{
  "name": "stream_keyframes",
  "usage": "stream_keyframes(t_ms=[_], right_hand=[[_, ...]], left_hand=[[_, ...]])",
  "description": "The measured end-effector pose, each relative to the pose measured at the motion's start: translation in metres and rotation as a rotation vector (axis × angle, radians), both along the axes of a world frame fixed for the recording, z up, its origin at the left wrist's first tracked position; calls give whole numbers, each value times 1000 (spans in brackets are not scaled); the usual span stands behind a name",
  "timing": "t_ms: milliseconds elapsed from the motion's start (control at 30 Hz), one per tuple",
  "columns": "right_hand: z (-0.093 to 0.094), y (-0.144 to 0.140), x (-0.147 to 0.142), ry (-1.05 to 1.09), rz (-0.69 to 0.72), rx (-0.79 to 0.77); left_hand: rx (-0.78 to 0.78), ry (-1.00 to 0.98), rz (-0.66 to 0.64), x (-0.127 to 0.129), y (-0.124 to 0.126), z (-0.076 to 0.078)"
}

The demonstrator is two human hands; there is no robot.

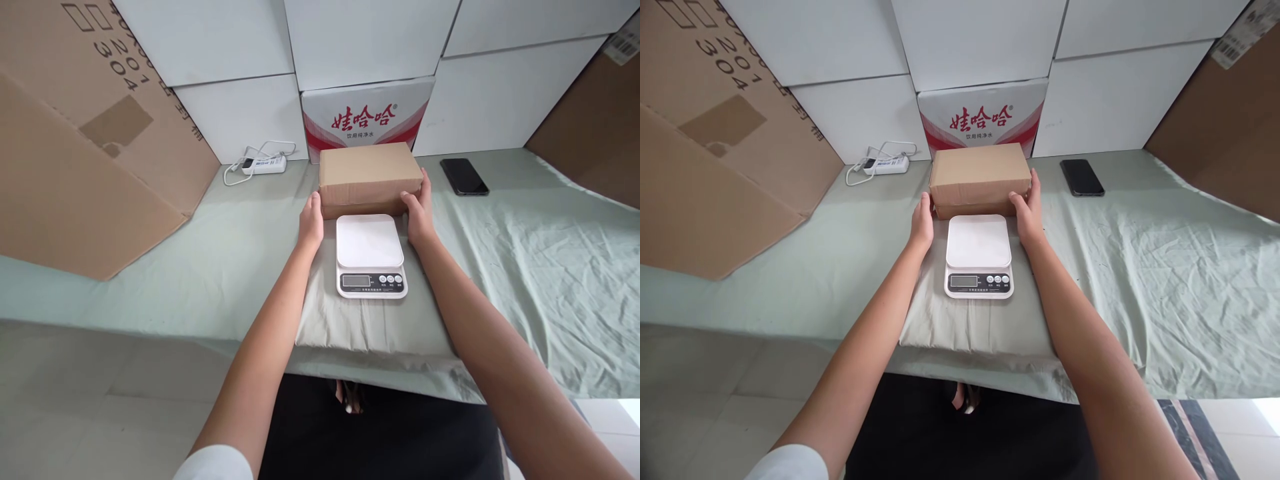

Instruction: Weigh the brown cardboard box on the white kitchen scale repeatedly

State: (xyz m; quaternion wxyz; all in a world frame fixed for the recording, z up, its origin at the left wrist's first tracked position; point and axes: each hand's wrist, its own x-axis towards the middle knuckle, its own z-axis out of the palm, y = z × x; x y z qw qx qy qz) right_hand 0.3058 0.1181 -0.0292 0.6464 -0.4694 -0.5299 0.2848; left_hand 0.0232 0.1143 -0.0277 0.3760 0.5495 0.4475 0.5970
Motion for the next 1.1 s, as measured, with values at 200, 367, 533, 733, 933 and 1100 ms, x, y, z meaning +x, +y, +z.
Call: stream_keyframes(t_ms=[200,367,533,733,933,1100], right_hand=[[8,-9,-4,-76,16,47],[11,-14,-8,-114,43,80],[25,-24,-22,-173,141,130],[61,-55,-12,-245,125,240],[56,-118,12,-317,98,197],[25,-140,1,-316,61,196]], left_hand=[[-97,-3,37,4,-11,13],[-51,130,99,3,-15,21],[78,165,221,2,-16,29],[174,192,182,-4,-57,53],[196,200,10,-26,-119,48],[199,154,45,-33,-130,25]])
